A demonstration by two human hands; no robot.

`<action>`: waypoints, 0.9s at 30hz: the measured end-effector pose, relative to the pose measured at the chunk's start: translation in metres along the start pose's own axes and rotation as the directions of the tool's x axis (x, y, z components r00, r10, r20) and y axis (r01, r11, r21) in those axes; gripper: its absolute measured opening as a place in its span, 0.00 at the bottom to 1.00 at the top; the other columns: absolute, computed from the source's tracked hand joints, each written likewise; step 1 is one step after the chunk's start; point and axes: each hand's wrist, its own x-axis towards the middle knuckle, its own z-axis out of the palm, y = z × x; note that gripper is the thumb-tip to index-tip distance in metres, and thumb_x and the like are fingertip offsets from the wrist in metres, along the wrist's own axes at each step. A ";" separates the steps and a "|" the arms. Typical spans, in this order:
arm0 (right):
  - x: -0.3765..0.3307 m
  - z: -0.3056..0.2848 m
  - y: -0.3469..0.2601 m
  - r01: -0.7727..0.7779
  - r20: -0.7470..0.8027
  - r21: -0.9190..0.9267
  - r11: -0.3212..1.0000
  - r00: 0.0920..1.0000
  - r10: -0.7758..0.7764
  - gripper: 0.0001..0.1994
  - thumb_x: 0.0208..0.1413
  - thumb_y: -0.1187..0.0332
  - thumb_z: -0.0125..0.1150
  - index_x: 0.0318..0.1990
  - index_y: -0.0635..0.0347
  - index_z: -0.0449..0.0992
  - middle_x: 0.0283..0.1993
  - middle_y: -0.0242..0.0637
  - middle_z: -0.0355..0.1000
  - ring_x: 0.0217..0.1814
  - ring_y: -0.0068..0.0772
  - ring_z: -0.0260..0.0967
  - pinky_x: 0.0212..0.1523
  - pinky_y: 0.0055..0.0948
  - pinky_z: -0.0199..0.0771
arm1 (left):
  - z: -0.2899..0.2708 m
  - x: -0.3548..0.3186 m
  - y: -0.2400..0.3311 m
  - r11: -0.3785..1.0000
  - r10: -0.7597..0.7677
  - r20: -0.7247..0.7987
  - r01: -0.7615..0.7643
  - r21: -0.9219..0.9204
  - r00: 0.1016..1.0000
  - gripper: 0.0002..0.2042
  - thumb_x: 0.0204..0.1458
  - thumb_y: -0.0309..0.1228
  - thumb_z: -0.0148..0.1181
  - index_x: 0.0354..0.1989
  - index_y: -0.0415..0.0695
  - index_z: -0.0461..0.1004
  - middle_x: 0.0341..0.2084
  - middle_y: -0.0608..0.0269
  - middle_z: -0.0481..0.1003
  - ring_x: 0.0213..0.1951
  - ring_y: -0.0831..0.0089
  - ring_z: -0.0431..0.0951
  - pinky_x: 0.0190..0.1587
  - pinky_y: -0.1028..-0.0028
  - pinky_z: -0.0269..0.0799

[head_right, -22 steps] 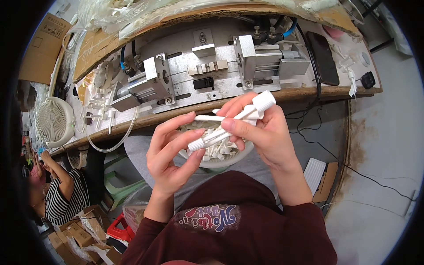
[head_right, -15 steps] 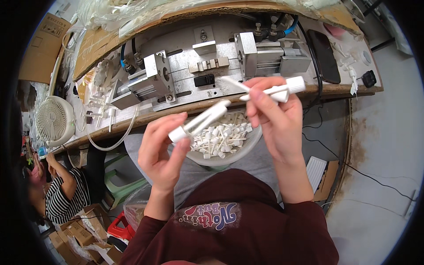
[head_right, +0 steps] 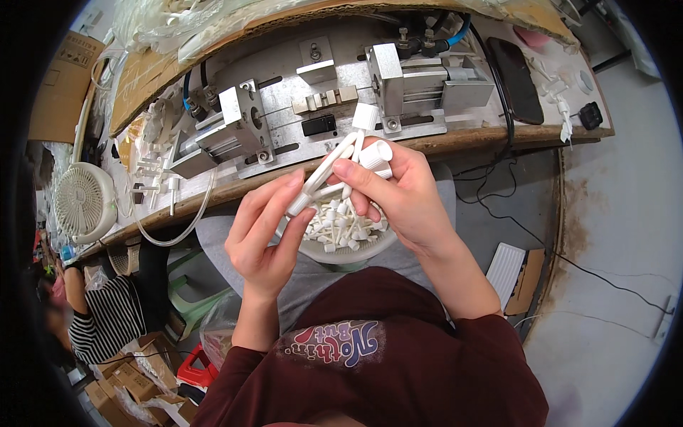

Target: Assembling plastic spray bottle pump components using a mechanical press and manual manipulation.

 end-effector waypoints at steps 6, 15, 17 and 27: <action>0.000 -0.002 0.000 0.046 -0.048 -0.073 0.996 0.998 -0.050 0.10 0.63 0.71 0.58 0.46 0.70 0.76 0.32 0.36 0.77 0.19 0.11 0.61 0.17 0.13 0.56 | -0.006 0.006 -0.003 0.999 0.027 0.043 -0.026 -0.025 0.999 0.20 0.36 0.24 0.75 0.42 0.39 0.81 0.40 0.58 0.81 0.41 0.62 0.81 0.41 0.71 0.76; -0.003 -0.015 -0.008 0.218 -0.214 -0.221 0.951 0.940 -0.265 0.09 0.64 0.70 0.59 0.46 0.66 0.76 0.34 0.33 0.77 0.22 0.10 0.63 0.19 0.11 0.58 | 0.014 0.029 -0.013 0.991 -0.058 -0.032 0.061 0.117 0.998 0.18 0.37 0.23 0.73 0.41 0.41 0.82 0.37 0.62 0.80 0.33 0.69 0.78 0.35 0.71 0.75; -0.008 -0.021 -0.012 0.237 -0.259 -0.269 0.934 0.916 -0.307 0.09 0.64 0.69 0.59 0.46 0.65 0.77 0.34 0.33 0.77 0.22 0.09 0.62 0.19 0.10 0.55 | 0.018 0.031 -0.024 0.967 0.031 0.034 -0.038 0.252 0.999 0.15 0.39 0.23 0.72 0.39 0.40 0.82 0.42 0.62 0.81 0.31 0.72 0.78 0.32 0.73 0.73; -0.026 -0.039 -0.026 0.244 -0.265 -0.318 0.916 0.905 -0.332 0.08 0.63 0.69 0.59 0.44 0.66 0.76 0.30 0.36 0.76 0.17 0.11 0.55 0.17 0.13 0.50 | 0.018 0.045 -0.025 0.889 0.037 0.225 -0.135 0.438 0.974 0.12 0.42 0.25 0.69 0.37 0.40 0.82 0.45 0.60 0.81 0.23 0.73 0.79 0.27 0.76 0.69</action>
